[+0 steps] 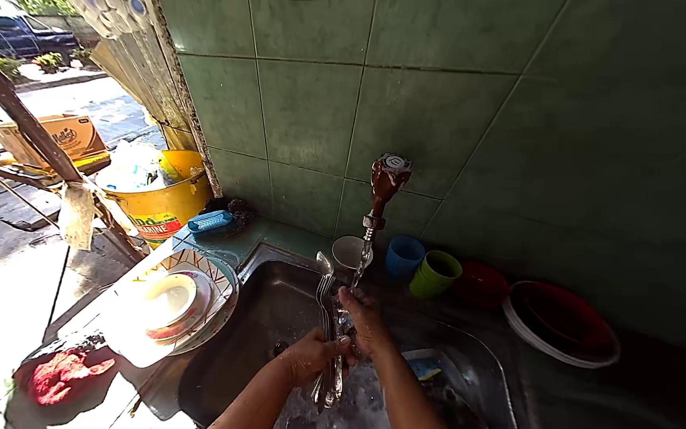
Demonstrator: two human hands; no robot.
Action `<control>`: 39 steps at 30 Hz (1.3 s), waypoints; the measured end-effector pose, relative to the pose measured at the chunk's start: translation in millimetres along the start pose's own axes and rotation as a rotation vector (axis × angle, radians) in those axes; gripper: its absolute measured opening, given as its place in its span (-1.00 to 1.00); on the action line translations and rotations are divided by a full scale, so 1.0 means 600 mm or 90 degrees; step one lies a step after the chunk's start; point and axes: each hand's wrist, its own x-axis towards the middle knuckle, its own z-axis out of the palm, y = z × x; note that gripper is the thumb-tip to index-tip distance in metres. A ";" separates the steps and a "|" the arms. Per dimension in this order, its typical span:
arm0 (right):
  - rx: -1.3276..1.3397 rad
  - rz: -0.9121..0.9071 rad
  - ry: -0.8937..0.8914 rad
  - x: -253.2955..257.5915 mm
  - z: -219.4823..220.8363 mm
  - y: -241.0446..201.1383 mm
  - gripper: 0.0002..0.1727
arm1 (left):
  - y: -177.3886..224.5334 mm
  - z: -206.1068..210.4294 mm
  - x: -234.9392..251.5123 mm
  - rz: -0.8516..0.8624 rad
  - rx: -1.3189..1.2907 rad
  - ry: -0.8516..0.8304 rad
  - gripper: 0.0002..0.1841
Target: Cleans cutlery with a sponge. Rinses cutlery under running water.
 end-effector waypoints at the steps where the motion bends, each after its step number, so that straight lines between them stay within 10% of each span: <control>1: -0.006 0.037 -0.046 0.002 -0.005 -0.007 -0.69 | -0.003 -0.001 0.002 0.013 -0.004 0.014 -0.86; 8: -0.204 0.028 -0.161 0.048 0.007 -0.103 -0.82 | -0.002 -0.004 0.003 -0.062 0.331 0.033 -0.73; 14: -0.133 -0.094 0.077 0.050 -0.047 -0.160 -0.59 | -0.030 -0.030 0.002 0.007 0.046 0.077 -0.83; 16: -0.110 -0.032 0.036 0.040 -0.057 -0.153 -0.47 | -0.022 -0.028 0.004 0.004 -0.068 0.131 -0.80; 20: -0.085 0.072 0.015 0.028 -0.032 -0.087 -0.87 | 0.016 0.007 0.018 0.032 -0.214 0.147 -0.85; 27: 0.036 0.176 -0.012 0.032 -0.002 -0.059 -0.35 | 0.038 0.025 0.009 0.093 -0.263 0.186 -0.82; 30: 0.120 0.125 -0.058 0.027 0.004 -0.059 -0.70 | 0.030 0.023 -0.003 0.114 -0.267 0.212 -0.87; 39: 0.150 -0.033 -0.045 0.014 0.034 -0.052 -0.56 | 0.019 0.043 -0.025 0.155 -0.282 0.282 -0.88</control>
